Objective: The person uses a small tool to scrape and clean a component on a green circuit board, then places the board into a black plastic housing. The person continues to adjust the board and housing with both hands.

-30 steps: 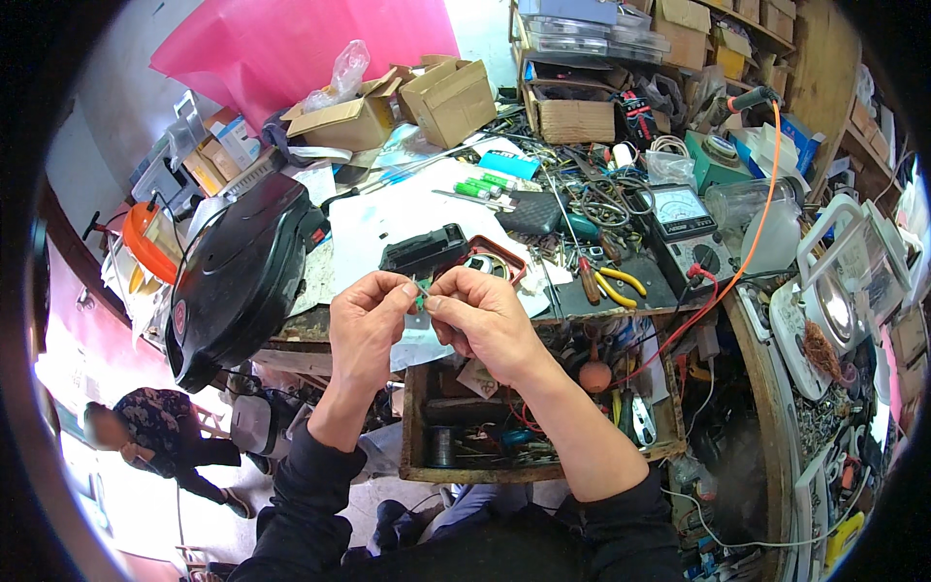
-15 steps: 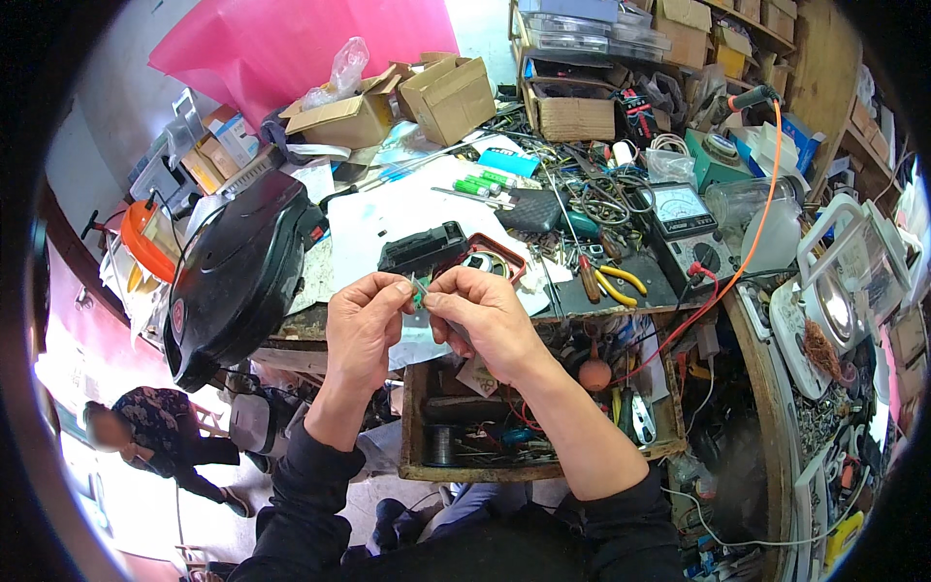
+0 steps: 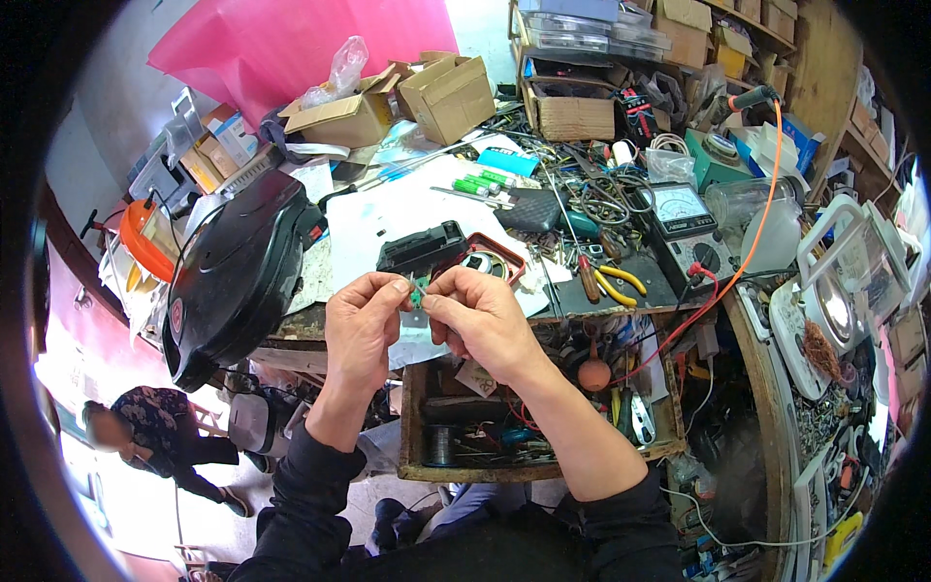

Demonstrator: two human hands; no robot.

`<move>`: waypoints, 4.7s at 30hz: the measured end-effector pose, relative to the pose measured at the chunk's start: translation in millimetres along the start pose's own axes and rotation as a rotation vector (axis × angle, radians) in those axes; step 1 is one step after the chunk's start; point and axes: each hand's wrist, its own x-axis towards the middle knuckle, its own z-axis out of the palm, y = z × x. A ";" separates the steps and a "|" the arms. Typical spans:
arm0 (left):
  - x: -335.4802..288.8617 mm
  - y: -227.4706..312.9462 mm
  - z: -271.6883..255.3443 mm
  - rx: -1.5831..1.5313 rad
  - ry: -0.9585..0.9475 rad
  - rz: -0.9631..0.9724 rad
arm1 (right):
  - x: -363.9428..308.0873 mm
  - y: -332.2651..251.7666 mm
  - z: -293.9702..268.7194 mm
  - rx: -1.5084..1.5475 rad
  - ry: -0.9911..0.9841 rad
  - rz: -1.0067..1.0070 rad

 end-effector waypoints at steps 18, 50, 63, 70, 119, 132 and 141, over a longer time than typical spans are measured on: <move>3.4 5.7 -5.1 0.079 -0.080 0.001 | -0.6 -1.1 -2.9 0.052 -0.053 0.015; 0.8 5.4 -8.3 0.148 -0.092 0.051 | -3.2 -6.2 2.3 -0.138 -0.023 -0.027; 0.0 -9.5 -2.3 -0.111 -0.030 0.073 | -2.1 -2.7 0.7 0.177 -0.070 0.069; 2.2 -15.5 -4.7 -0.194 -0.079 0.060 | -1.9 -1.1 -0.9 0.189 -0.080 0.042; -2.3 -21.7 -3.8 -0.080 -0.049 0.107 | -9.5 -4.2 11.7 -0.372 0.079 -0.255; 2.0 -11.7 -5.9 -0.243 -0.063 -0.037 | -7.2 -8.3 4.0 -0.190 0.116 -0.174; 2.0 -12.7 -7.0 -0.243 -0.105 -0.047 | -4.1 -5.0 2.0 -0.183 0.088 -0.190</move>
